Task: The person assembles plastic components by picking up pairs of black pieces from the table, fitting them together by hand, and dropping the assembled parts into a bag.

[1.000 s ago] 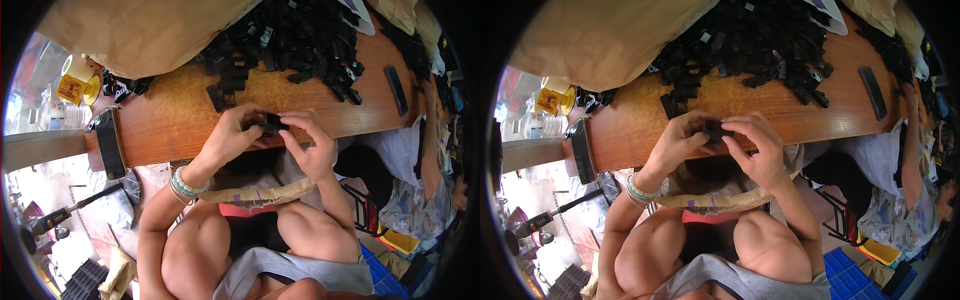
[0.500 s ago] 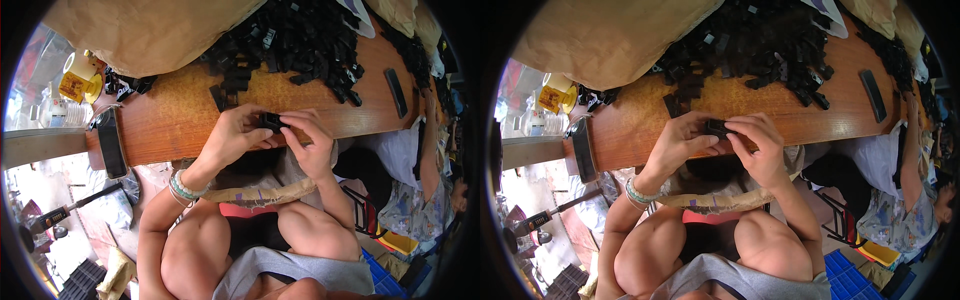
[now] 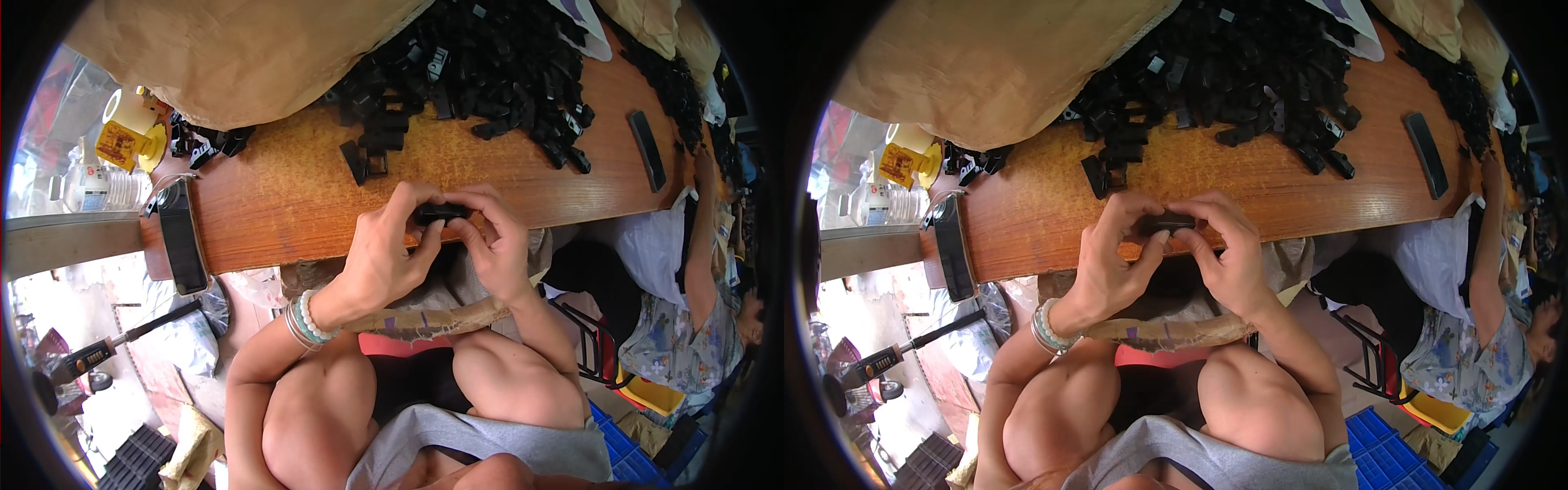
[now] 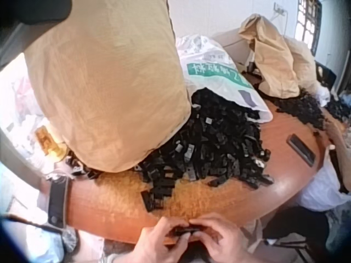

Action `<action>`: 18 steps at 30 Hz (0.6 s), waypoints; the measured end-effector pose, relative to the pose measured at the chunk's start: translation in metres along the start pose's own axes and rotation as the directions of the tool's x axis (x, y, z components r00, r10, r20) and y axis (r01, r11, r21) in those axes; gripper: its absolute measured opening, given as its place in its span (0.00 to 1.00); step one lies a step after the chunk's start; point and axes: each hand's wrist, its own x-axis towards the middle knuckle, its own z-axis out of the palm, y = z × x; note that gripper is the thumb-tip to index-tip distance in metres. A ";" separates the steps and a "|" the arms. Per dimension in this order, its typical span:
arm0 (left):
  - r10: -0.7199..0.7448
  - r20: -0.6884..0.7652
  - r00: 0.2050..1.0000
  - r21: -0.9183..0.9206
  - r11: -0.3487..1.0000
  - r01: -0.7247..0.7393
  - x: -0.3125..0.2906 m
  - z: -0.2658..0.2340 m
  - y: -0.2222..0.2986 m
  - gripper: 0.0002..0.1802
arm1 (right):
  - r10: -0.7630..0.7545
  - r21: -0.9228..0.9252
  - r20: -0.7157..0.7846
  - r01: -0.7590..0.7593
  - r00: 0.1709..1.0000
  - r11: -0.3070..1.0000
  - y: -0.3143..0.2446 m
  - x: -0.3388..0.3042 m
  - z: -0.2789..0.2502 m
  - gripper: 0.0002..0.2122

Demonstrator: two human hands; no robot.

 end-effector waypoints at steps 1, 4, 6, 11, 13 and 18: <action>0.004 -0.002 1.000 0.001 1.000 -0.004 0.000 -0.004 0.001 0.20 | 0.007 0.003 0.016 -0.007 1.000 1.000 -0.002 0.001 0.000 0.11; -0.155 0.220 0.963 -0.015 0.987 0.162 0.001 -0.025 -0.002 0.20 | 0.088 -0.177 0.429 -0.012 0.899 0.984 -0.005 0.011 -0.031 0.08; 0.069 0.167 0.984 0.234 0.966 -0.107 -0.001 -0.037 -0.015 0.20 | 0.121 -0.177 0.344 -0.063 0.931 0.982 -0.007 0.018 -0.030 0.07; 0.396 0.222 0.891 0.541 0.710 -0.451 0.021 -0.047 -0.034 0.28 | -0.365 -0.600 -0.187 0.189 0.912 0.778 0.036 0.113 -0.059 0.09; 0.401 0.270 0.875 0.558 0.675 -0.482 0.029 -0.041 -0.035 0.30 | -0.339 -0.691 -0.283 0.055 0.897 0.721 0.068 0.159 -0.108 0.15; 0.317 0.322 0.892 0.588 0.672 -0.451 0.031 -0.044 -0.054 0.36 | -0.169 -0.847 -0.272 -0.153 0.947 0.509 0.091 0.185 -0.107 0.25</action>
